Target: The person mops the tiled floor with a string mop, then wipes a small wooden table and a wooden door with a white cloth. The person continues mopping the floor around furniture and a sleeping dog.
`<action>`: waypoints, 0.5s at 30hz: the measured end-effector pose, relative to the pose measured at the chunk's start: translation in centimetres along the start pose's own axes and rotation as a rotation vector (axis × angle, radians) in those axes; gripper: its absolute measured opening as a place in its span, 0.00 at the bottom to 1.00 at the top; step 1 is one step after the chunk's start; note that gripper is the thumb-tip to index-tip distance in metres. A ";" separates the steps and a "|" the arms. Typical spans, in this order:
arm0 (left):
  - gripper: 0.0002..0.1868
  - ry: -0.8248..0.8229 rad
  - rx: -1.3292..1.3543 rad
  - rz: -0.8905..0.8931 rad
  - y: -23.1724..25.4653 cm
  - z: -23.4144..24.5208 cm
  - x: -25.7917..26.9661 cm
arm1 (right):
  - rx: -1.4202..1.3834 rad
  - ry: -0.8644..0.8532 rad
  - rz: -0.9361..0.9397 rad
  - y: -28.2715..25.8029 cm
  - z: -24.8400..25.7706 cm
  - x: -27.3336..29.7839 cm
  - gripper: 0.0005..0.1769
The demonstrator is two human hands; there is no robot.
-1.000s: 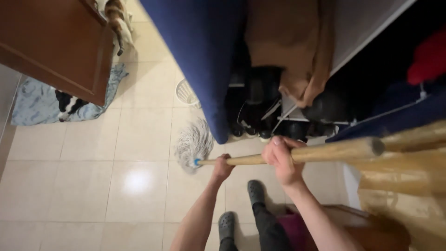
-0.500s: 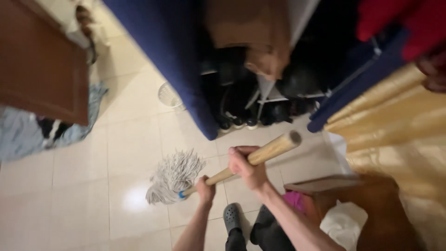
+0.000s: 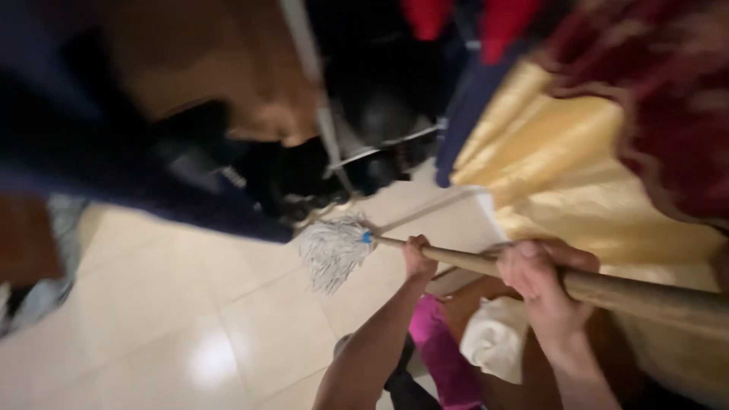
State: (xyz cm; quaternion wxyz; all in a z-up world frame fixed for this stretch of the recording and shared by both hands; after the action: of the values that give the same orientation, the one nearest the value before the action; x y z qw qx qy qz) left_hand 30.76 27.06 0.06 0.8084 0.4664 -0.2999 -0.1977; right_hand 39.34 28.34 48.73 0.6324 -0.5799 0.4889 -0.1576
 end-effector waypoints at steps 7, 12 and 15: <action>0.03 -0.321 -0.011 -0.265 4.6 -17.2 3.4 | 0.275 0.211 0.049 -4.7 10.6 1.5 0.24; 0.54 -0.874 0.368 -0.572 24.2 -9.2 11.6 | 0.568 0.445 0.076 -5.5 13.7 3.1 0.26; 0.21 -0.934 0.009 -0.471 12.0 -16.0 8.1 | 0.489 0.477 0.015 -3.6 15.2 4.2 0.27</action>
State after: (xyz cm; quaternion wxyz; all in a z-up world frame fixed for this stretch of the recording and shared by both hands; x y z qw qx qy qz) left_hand 47.98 38.19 6.79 0.5203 0.3866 -0.5163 -0.5597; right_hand 54.84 32.93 47.82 0.6216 -0.3543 0.5752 -0.3965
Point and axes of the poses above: each hand's wrist, its own x-axis away from the middle knuckle, its own z-axis out of the back of the hand, y = z × x, the point moved 4 cm from there along -x, towards the middle knuckle, and after that the axes turned 6 degrees about z, right-handed, at the moved point
